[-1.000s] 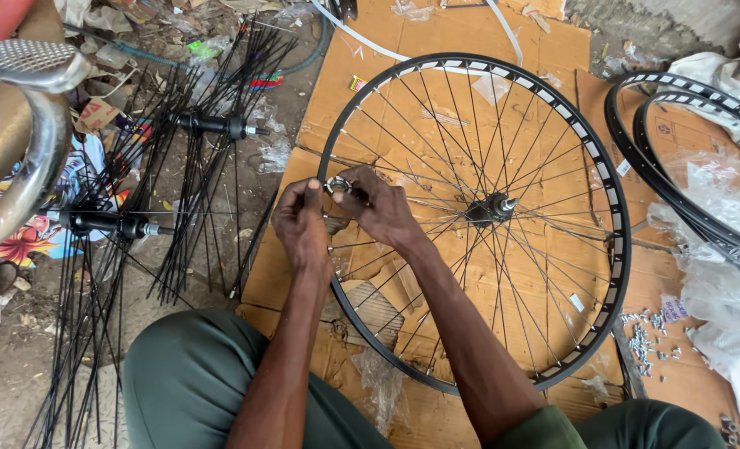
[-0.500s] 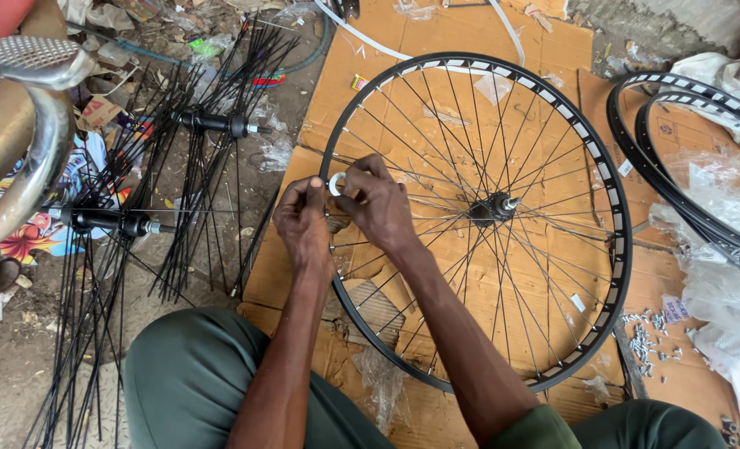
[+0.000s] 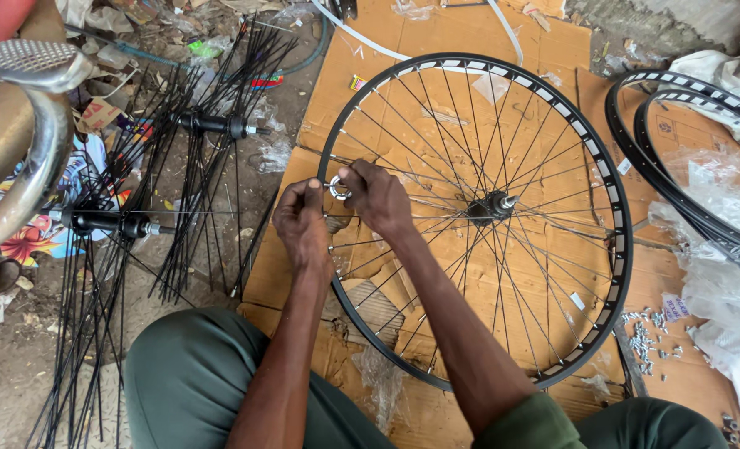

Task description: The person sits on the floor and uses a spoke wrench to tighten the nipples on a bicycle wheel. They rotate the wheel and adjust multiple spokes to true the wheel.

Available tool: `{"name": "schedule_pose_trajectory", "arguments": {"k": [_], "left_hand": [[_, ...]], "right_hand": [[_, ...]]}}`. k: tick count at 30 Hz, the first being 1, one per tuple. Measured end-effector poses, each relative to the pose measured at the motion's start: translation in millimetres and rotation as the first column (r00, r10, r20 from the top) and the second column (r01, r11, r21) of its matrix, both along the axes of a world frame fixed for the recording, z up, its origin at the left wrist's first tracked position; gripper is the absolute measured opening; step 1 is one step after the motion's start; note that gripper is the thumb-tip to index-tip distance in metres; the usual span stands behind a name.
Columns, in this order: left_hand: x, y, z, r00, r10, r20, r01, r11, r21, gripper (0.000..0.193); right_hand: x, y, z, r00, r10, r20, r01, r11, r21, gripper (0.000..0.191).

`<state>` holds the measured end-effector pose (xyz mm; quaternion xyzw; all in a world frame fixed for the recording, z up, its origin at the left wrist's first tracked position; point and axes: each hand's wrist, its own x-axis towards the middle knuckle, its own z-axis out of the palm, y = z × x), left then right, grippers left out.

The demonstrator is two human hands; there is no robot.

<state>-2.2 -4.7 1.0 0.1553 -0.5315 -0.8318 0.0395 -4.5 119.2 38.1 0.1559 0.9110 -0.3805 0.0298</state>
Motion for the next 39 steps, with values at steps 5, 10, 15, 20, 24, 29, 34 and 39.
{"name": "schedule_pose_trajectory", "arguments": {"k": [5, 10, 15, 20, 24, 29, 34, 39], "left_hand": [[2, -1, 5, 0.998, -0.003, 0.058, 0.006, 0.999, -0.050, 0.017], [0, -1, 3, 0.998, -0.007, 0.057, 0.009, 0.999, -0.033, 0.017], [0, -1, 1, 0.998, -0.026, 0.058, 0.025, 1.000, 0.007, 0.015], [-2, 0, -2, 1.000, -0.030, 0.007, 0.029, 0.998, 0.051, 0.016], [-5, 1, -4, 0.999, -0.002, 0.051, -0.004, 0.994, 0.107, 0.014], [-8, 0, -7, 0.999, 0.002, 0.052, -0.007, 0.996, 0.092, 0.012], [-5, 0, -11, 0.999, -0.014, 0.040, 0.009, 0.994, 0.113, 0.012], [-5, 0, -7, 0.996, -0.028, 0.083, 0.021, 0.996, 0.082, 0.014]], "right_hand": [[1, 4, -12, 0.957, 0.088, -0.276, -0.166, 0.947, -0.273, 0.021], [13, -2, -12, 0.807, 0.248, -0.536, -0.242, 0.967, 0.083, 0.021], [23, -11, 12, 0.794, 0.268, -0.546, -0.203, 0.963, 0.177, 0.022], [53, 5, 34, 0.869, 0.321, -0.377, -0.266, 0.945, 0.191, 0.041], [61, 4, 36, 0.870, 0.444, -0.212, -0.410, 0.892, 0.188, 0.031], [52, -20, 31, 0.955, 0.260, -0.145, -0.218, 0.943, 0.253, 0.041], [48, -18, 27, 0.966, 0.255, -0.051, -0.225, 0.918, 0.327, 0.036], [49, -6, 19, 0.797, 0.306, -0.521, -0.444, 0.882, -0.160, 0.029]]}}
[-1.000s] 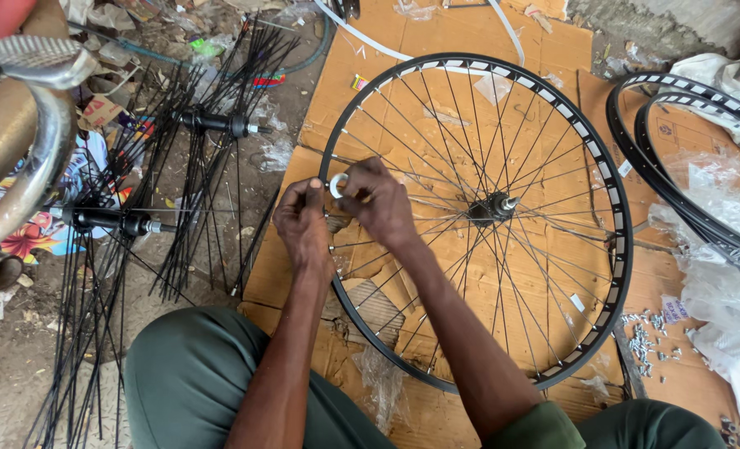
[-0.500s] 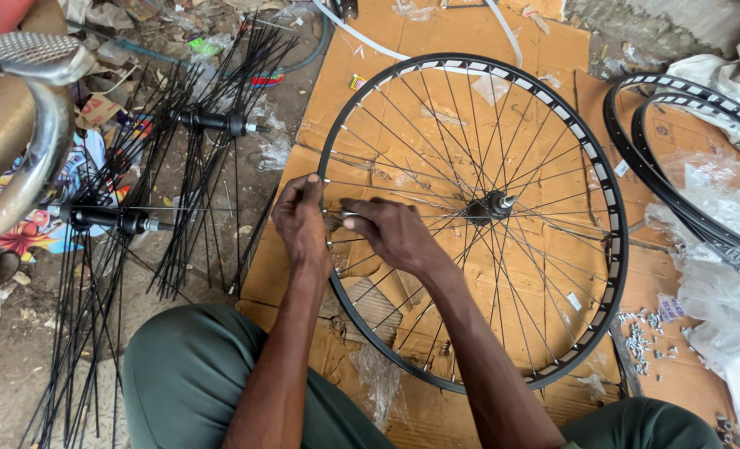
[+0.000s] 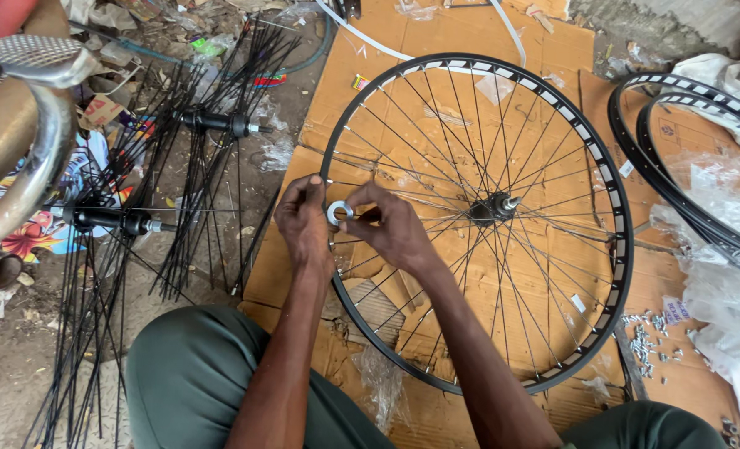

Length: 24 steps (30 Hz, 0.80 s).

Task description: The person sits on the floor and uses a spoke wrench to tighten the nipples on a bicycle wheel. They rotate the wheel and adjust multiple spokes to true the wheel.

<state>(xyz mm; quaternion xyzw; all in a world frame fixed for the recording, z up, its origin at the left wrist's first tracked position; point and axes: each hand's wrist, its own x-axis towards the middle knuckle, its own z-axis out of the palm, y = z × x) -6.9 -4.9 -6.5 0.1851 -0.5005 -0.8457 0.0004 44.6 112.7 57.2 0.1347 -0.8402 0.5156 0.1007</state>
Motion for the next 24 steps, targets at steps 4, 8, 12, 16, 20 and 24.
{"name": "schedule_pose_trajectory", "arguments": {"k": [4, 8, 12, 16, 20, 24], "left_hand": [[1.0, -0.5, 3.9, 0.999, -0.003, -0.041, 0.002, 1.000, -0.012, 0.014], [1.6, -0.9, 4.8, 1.000, 0.000, -0.013, 0.000, 1.000, -0.014, 0.014], [1.9, -0.8, 4.4, 1.000, -0.007, -0.002, 0.007, 1.000, -0.001, 0.015], [2.1, -0.9, 4.4, 1.000, -0.004, -0.010, 0.004, 1.000, -0.030, 0.014], [1.3, -1.7, 5.0, 1.000, 0.001, 0.008, -0.001, 0.999, -0.047, 0.014], [2.8, -1.7, 6.8, 1.000, -0.014, -0.003, 0.014, 0.998, -0.057, 0.016]], "right_hand": [[-0.9, -7.7, -9.0, 0.877, -0.432, 0.211, 0.196, 0.721, 0.664, 0.034], [-0.6, -2.4, -7.2, 0.949, -0.242, 0.204, 0.132, 0.889, 0.439, 0.037], [-1.9, -2.8, -5.2, 0.993, -0.105, 0.044, 0.099, 0.987, 0.126, 0.041], [-2.3, -10.7, -7.9, 0.852, -0.458, 0.255, 0.163, 0.694, 0.701, 0.028], [-0.6, -4.1, -5.3, 0.976, -0.158, 0.148, 0.103, 0.941, 0.321, 0.034], [-2.9, -2.2, -2.6, 0.955, -0.217, 0.202, 0.202, 0.975, 0.091, 0.042]]}}
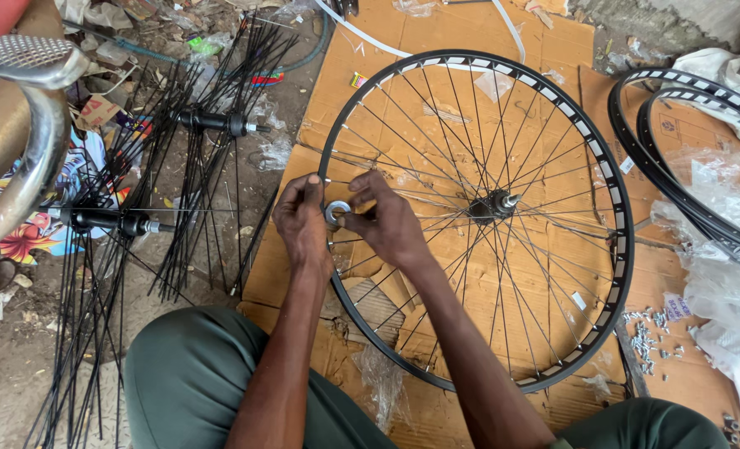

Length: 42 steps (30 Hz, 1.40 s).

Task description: The person sits on the floor and uses a spoke wrench to tighten the nipples on a bicycle wheel. They rotate the wheel and adjust multiple spokes to true the wheel.

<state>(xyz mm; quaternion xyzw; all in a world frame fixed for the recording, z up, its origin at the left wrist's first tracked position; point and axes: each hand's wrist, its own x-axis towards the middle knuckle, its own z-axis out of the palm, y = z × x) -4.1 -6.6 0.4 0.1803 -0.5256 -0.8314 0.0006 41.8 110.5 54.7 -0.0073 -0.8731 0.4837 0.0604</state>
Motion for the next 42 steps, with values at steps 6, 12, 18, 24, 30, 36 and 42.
{"name": "schedule_pose_trajectory", "arguments": {"k": [6, 12, 18, 24, 30, 36, 42], "left_hand": [[1, 0, 2, 1.000, 0.005, -0.012, -0.005, 0.999, 0.032, 0.014], [-1, 1, -1, 1.000, 0.009, 0.021, -0.009, 1.000, 0.002, 0.016], [-1, 0, -3, 0.999, 0.011, -0.034, -0.010, 1.000, 0.021, 0.015], [-1, 1, -3, 1.000, 0.003, 0.029, -0.003, 1.000, 0.003, 0.017], [-1, 0, -4, 1.000, 0.009, -0.007, -0.009, 1.000, -0.024, 0.017], [-2, 0, -8, 1.000, -0.002, -0.028, 0.002, 1.000, -0.012, 0.017], [-3, 1, -12, 0.996, 0.018, -0.091, -0.016, 1.000, 0.019, 0.015]], "right_hand": [[0, -10, -4, 0.983, -0.090, 0.160, -0.007, 0.853, 0.522, 0.029], [1, -1, -1, 0.998, -0.036, 0.053, 0.034, 0.998, 0.055, 0.046], [-3, -11, -3, 0.972, -0.072, 0.226, -0.051, 0.867, 0.496, 0.030], [1, 1, -3, 0.991, -0.052, 0.122, 0.044, 0.997, 0.070, 0.057], [-5, -17, -10, 0.971, -0.165, 0.172, 0.032, 0.805, 0.593, 0.027], [1, 4, -9, 0.996, 0.092, 0.021, -0.090, 0.993, -0.083, 0.021], [-7, -24, -18, 0.963, -0.225, 0.151, 0.073, 0.751, 0.656, 0.033]]}}
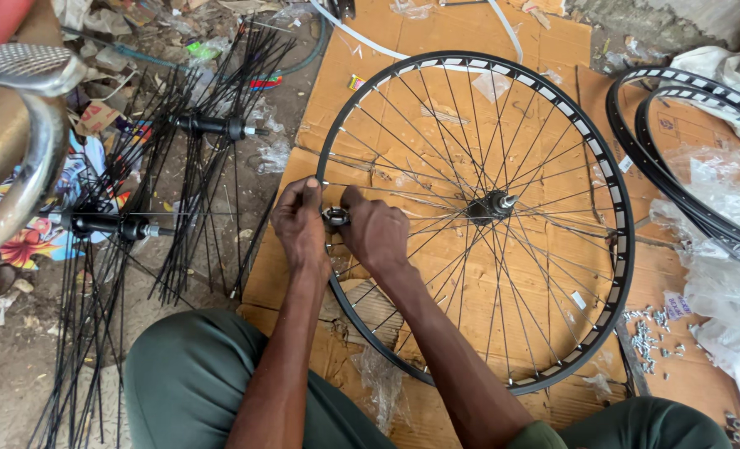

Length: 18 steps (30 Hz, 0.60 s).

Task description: The person sits on the floor and uses a spoke wrench to tighten the nipples on a bicycle wheel. They rotate the wheel and adjust multiple spokes to true the wheel.

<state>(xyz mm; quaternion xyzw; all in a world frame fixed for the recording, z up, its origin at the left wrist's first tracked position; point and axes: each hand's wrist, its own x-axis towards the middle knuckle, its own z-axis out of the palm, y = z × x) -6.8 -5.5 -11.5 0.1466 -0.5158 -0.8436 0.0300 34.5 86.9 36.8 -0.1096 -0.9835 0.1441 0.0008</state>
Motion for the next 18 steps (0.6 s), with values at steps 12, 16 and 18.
{"name": "schedule_pose_trajectory", "arguments": {"k": [12, 16, 18], "left_hand": [[1, 0, -1, 1.000, 0.001, 0.004, -0.001, 1.000, 0.031, 0.015], [2, -1, 4, 1.000, -0.003, 0.019, 0.003, 1.000, -0.016, 0.015], [3, -1, 6, 0.999, -0.007, 0.040, 0.008, 0.999, -0.032, 0.016]], "right_hand": [[5, 20, -5, 0.988, 0.014, -0.151, -0.075, 0.911, -0.405, 0.044], [-1, 3, 4, 0.999, 0.010, -0.045, -0.011, 0.999, -0.031, 0.039], [0, 2, 10, 0.998, 0.042, -0.050, -0.040, 0.998, 0.045, 0.028]]}}
